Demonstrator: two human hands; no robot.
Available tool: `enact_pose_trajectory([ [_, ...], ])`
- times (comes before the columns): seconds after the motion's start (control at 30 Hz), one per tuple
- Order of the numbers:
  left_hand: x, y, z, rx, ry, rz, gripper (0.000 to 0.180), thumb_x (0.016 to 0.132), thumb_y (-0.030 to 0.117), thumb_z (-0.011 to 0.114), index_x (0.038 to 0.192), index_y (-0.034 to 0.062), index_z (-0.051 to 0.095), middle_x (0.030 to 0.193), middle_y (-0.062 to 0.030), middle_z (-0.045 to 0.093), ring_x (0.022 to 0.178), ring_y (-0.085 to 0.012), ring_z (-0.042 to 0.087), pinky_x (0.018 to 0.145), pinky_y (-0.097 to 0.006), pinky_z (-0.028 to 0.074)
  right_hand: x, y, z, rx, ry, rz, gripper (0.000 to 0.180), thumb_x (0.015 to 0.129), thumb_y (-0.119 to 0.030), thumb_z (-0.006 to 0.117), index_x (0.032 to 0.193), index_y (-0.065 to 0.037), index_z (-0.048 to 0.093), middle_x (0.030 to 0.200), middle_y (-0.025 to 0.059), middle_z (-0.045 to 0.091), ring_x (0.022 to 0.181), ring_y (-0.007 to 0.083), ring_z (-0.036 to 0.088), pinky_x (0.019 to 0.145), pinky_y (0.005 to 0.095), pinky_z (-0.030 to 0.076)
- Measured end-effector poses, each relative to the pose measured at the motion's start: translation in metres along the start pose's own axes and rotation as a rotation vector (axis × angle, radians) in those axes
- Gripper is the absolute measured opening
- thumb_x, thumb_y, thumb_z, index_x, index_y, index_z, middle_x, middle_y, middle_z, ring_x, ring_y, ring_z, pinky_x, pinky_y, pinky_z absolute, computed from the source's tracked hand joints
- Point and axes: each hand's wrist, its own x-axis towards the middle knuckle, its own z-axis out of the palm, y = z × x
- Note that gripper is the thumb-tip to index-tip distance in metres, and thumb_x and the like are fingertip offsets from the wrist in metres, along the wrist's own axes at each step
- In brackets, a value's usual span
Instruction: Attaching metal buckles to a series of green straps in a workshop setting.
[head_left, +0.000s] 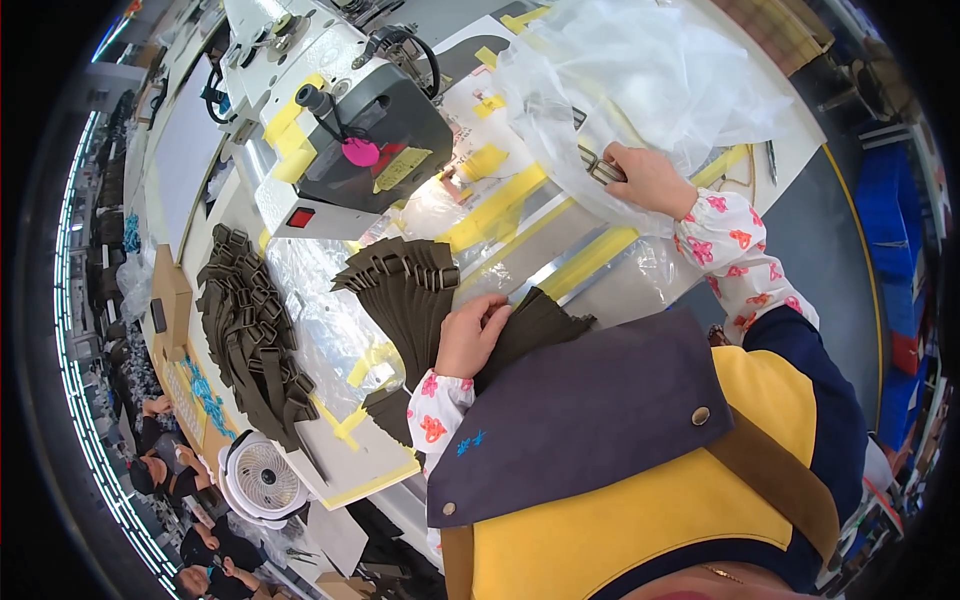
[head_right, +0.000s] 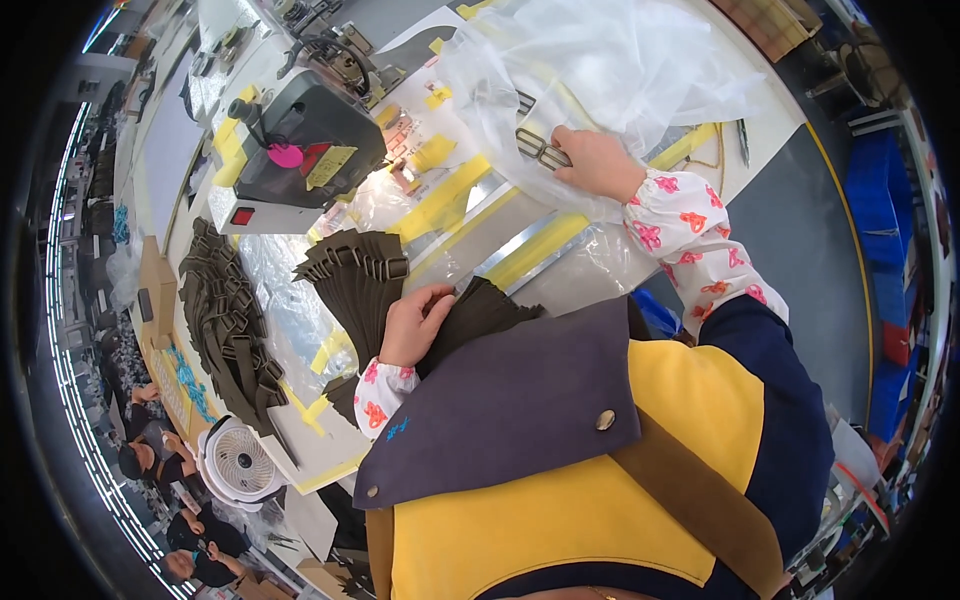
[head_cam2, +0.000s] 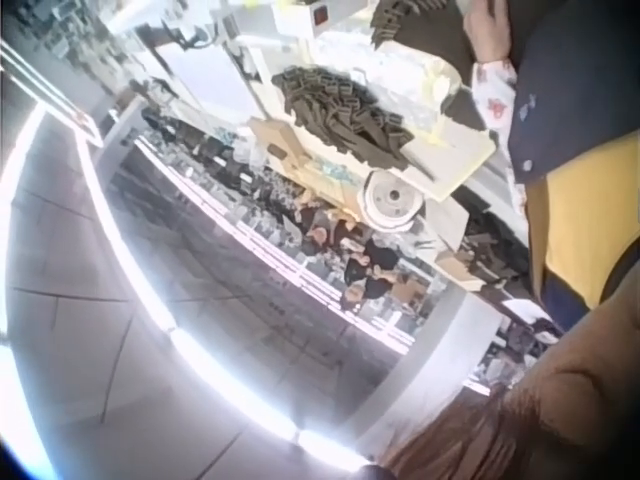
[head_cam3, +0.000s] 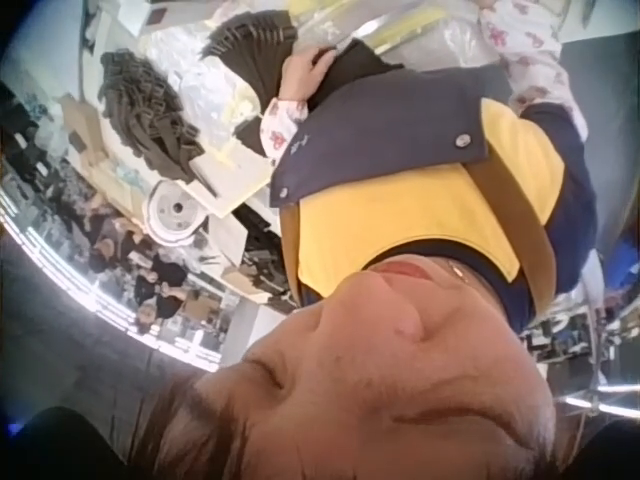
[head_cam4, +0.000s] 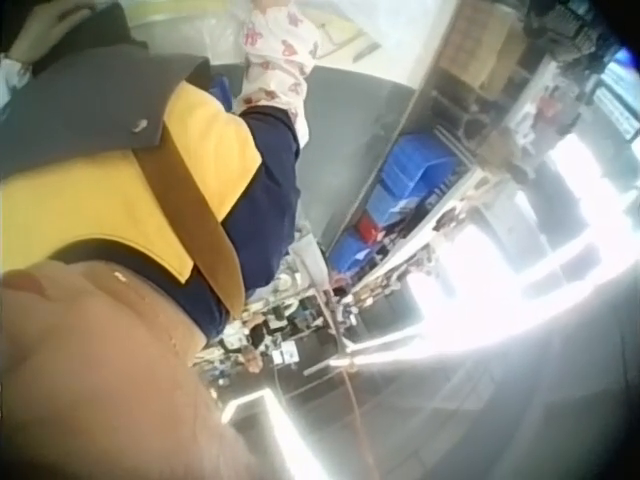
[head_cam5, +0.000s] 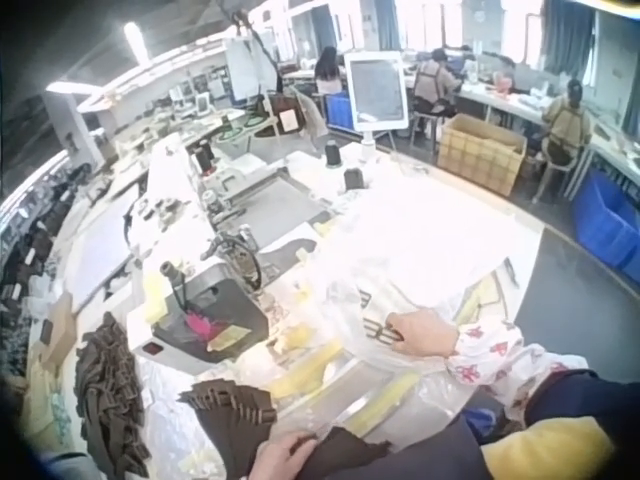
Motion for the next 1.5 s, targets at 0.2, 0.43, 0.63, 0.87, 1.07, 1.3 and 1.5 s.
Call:
enact_pose_trajectory([
  [0.2, 0.006, -0.007, -0.006, 0.059, -0.083, 0.079, 0.024, 0.083, 0.02, 0.056, 0.093, -0.0013, 0.06, 0.072, -0.0139, 0.061, 0.063, -0.0173, 0.058, 0.06, -0.027, 0.045, 0.002, 0.004, -0.006, 0.159, 0.184, -0.121, 0.013, 0.073, -0.013, 0.061, 0.08, -0.003, 0.059, 0.074, 0.0139, 0.059, 0.068, 0.0289, 0.056, 0.061, 0.0358, 0.043],
  [0.43, 0.014, -0.026, -0.008, -0.083, -0.185, -0.06, 0.022, 0.081, 0.021, 0.056, 0.091, 0.0015, 0.062, 0.078, -0.0176, 0.061, 0.072, -0.0312, 0.06, 0.064, -0.033, 0.047, -0.018, -0.061, -0.042, 0.661, 0.087, 0.044, 0.011, 0.08, -0.009, 0.059, 0.084, 0.002, 0.062, 0.067, 0.0016, 0.058, 0.062, 0.0074, 0.05, 0.055, 0.0217, 0.038],
  [0.63, -0.003, 0.005, -0.009, 0.125, 0.386, 0.09, 0.011, 0.082, 0.011, 0.054, 0.09, 0.0038, 0.058, 0.072, -0.0176, 0.058, 0.065, -0.0327, 0.058, 0.057, -0.035, 0.045, -0.023, -0.104, -0.005, 1.147, -0.479, -0.103, 0.011, 0.081, -0.004, 0.056, 0.089, 0.001, 0.061, 0.074, 0.0025, 0.059, 0.068, 0.006, 0.051, 0.062, 0.0186, 0.041],
  [0.87, -0.023, -0.005, -0.016, -0.5, 0.446, 0.07, 0.02, 0.089, 0.018, 0.053, 0.084, -0.0011, 0.056, 0.068, 0.0052, 0.048, 0.065, -0.0026, 0.039, 0.057, -0.017, 0.034, -0.017, -0.136, 0.029, 1.082, -0.416, -0.309, 0.008, 0.083, -0.004, 0.056, 0.088, -0.001, 0.053, 0.079, 0.0014, 0.055, 0.067, 0.0058, 0.052, 0.061, 0.019, 0.044],
  [1.07, -0.028, 0.003, -0.011, -0.72, 0.36, 0.053, 0.016, 0.087, 0.015, 0.055, 0.086, 0.0001, 0.058, 0.069, 0.005, 0.049, 0.062, -0.0021, 0.041, 0.055, -0.017, 0.034, -0.017, -0.152, 0.032, 1.335, -0.541, -0.122, 0.023, 0.081, -0.002, 0.058, 0.102, -0.002, 0.048, 0.08, 0.0028, 0.055, 0.065, 0.0058, 0.052, 0.059, 0.0183, 0.044],
  [1.3, -0.022, 0.013, 0.001, -0.253, 0.672, 0.154, 0.014, 0.076, -0.003, 0.059, 0.09, 0.0007, 0.06, 0.075, -0.0094, 0.062, 0.064, -0.0145, 0.058, 0.06, -0.024, 0.045, -0.018, -0.152, 0.042, 0.911, -0.352, -0.493, 0.016, 0.08, -0.005, 0.059, 0.094, -0.001, 0.053, 0.083, 0.0025, 0.056, 0.072, 0.0065, 0.054, 0.064, 0.0192, 0.044],
  [1.5, -0.021, 0.008, 0.01, -0.187, 0.768, 0.341, 0.019, 0.073, -0.008, 0.059, 0.09, 0.0016, 0.061, 0.079, -0.0108, 0.062, 0.07, -0.0175, 0.06, 0.061, -0.025, 0.045, -0.017, -0.145, 0.043, 1.065, -0.699, -0.024, 0.016, 0.085, -0.018, 0.057, 0.088, -0.003, 0.055, 0.073, -0.0006, 0.054, 0.063, 0.0039, 0.05, 0.057, 0.0174, 0.041],
])
